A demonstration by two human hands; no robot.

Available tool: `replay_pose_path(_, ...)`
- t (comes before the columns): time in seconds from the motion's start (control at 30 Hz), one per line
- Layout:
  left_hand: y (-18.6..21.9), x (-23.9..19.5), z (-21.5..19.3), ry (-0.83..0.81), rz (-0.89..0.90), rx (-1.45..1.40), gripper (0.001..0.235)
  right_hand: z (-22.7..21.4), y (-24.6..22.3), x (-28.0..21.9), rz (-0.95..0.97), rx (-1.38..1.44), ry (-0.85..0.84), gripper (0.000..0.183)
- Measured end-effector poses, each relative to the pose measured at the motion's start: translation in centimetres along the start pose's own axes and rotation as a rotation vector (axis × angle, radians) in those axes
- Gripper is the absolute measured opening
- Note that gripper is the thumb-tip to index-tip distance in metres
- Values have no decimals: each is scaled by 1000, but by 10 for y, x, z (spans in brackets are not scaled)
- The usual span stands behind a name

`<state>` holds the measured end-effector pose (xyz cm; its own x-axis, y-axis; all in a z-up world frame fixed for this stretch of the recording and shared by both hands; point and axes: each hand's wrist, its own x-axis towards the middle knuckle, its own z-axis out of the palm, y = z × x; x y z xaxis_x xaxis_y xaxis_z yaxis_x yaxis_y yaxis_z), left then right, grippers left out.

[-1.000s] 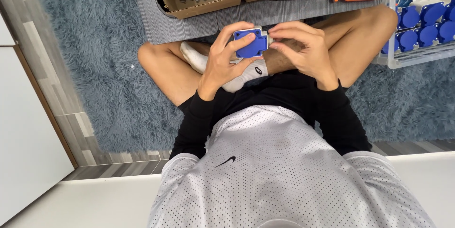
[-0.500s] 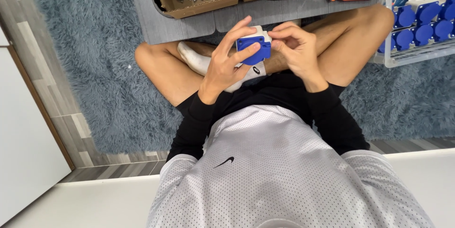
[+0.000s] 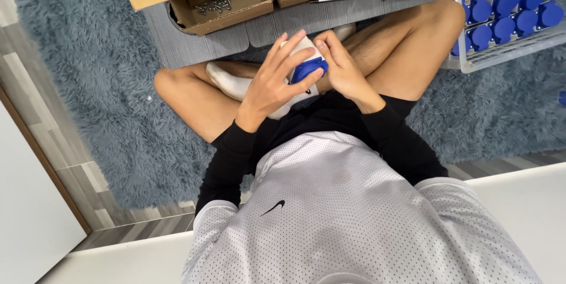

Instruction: Assembling or adjusting small blue electrical socket components using a screwdriver while sitting on the floor.

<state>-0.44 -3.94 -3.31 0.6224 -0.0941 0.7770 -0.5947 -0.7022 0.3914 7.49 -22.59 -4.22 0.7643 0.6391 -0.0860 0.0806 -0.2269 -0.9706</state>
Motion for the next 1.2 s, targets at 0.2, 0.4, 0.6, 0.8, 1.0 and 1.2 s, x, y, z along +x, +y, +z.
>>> replay_pose_path(0.2, -26, -30, 13, -63, -197, -87, 52, -29, -12, 2, -86, -42, -27, 16)
replay_pose_path(0.4, -24, -16, -3, -117, -430, 35, 66, -109, -34, 6, -508, -771, 337, 28)
replay_pose_path(0.6, -29, -13, -3, -124, -479, -82, 61, -158, -14, 7, -495, -914, 266, 45)
replay_pose_path(0.8, -26, -5, -3, -125, -494, -80, 57, -169, -3, 9, -469, -819, 215, 40)
replay_pose_path(1.0, -27, -12, 5, -73, -492, -18, 59, -185, 19, 0, -440, -711, 218, 35)
replay_pose_path(1.2, -21, -13, 1, -36, -464, 83, 56, -204, 20, -27, -421, -455, 209, 35)
